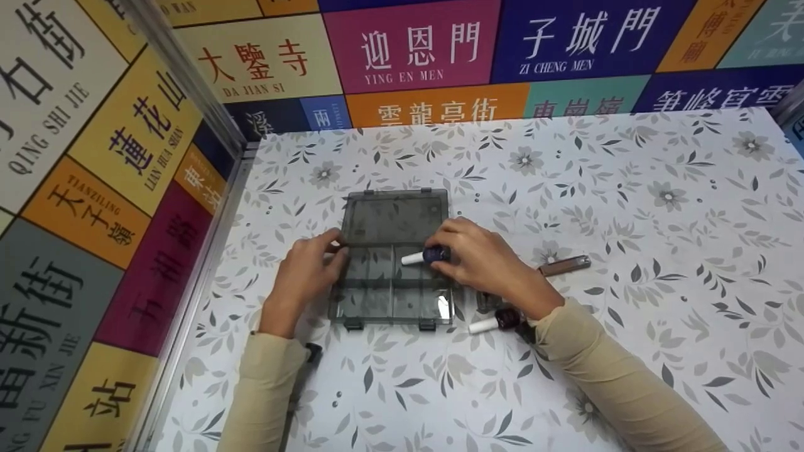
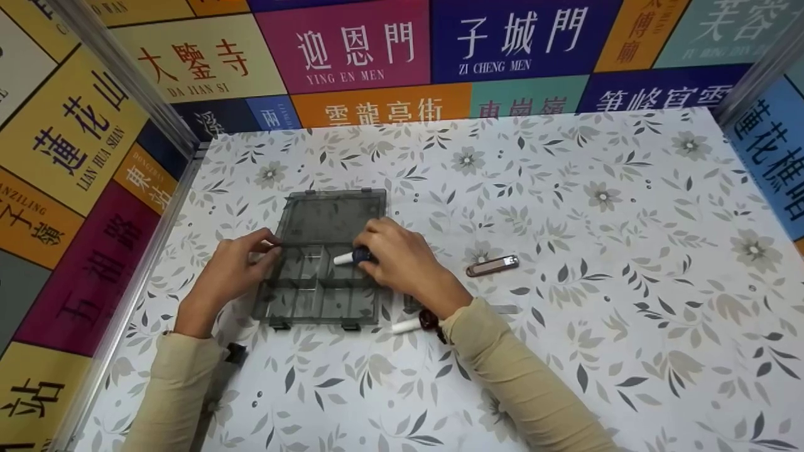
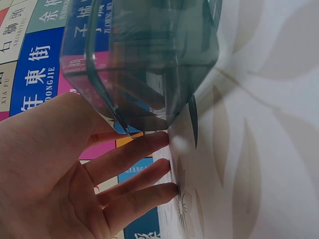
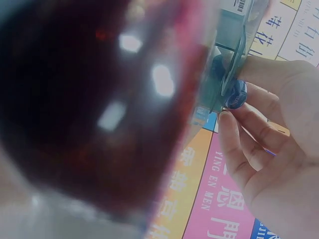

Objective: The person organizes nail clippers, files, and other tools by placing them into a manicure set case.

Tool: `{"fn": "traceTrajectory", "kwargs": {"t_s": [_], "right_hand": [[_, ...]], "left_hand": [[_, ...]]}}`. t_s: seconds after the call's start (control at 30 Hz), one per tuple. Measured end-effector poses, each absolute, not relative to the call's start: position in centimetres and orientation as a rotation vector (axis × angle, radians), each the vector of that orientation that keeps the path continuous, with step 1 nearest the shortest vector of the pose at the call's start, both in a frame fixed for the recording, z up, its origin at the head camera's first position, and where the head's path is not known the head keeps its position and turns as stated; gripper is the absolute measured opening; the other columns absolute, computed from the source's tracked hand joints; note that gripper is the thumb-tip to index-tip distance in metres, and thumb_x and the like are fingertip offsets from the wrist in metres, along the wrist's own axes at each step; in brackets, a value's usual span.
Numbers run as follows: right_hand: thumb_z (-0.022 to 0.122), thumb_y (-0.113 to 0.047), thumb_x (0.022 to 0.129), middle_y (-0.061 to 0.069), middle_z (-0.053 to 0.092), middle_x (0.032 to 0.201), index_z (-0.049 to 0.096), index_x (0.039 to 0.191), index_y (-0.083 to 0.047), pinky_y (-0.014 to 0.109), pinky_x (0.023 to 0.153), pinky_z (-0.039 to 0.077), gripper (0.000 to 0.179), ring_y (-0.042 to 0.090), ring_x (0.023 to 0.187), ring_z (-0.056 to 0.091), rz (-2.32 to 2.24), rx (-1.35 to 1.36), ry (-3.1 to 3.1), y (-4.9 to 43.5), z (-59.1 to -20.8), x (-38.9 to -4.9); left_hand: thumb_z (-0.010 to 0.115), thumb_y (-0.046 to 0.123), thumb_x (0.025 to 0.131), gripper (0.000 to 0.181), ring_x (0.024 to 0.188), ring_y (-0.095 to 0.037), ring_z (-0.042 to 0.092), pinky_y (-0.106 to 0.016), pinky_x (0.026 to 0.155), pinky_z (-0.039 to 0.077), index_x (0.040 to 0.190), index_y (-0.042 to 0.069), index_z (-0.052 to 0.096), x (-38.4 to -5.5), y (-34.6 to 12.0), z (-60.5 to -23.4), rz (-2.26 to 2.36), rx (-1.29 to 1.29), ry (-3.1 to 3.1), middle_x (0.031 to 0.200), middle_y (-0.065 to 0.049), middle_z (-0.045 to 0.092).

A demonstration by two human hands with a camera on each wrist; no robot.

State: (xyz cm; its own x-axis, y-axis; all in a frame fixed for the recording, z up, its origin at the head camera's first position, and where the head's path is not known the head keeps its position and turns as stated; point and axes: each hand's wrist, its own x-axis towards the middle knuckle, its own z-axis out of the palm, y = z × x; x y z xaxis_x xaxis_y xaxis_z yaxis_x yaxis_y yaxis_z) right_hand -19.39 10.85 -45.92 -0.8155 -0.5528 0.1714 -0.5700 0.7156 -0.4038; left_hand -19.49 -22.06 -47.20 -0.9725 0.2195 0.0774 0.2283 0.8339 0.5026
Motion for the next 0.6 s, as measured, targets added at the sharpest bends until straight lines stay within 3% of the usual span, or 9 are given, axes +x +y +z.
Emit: {"fn": "traceTrajectory", "kwargs": {"t_s": [0.6], "right_hand": [[0.087,-0.028,0.093,0.002,0.071,0.121,0.079,0.124,-0.017,0.045,0.087,0.062,0.034,0.024,0.107,0.069,0.712,0.934,-2.872,10.86,-45.98,-19.57]], "left_hand": [[0.068,0.025,0.108,0.013,0.110,-0.034,0.081,-0.057,0.091,0.063,0.118,0.019,0.073,-19.41,-22.02,-47.16,-0.806,-0.356,-2.997,0.120,-0.013,0.082]]}}
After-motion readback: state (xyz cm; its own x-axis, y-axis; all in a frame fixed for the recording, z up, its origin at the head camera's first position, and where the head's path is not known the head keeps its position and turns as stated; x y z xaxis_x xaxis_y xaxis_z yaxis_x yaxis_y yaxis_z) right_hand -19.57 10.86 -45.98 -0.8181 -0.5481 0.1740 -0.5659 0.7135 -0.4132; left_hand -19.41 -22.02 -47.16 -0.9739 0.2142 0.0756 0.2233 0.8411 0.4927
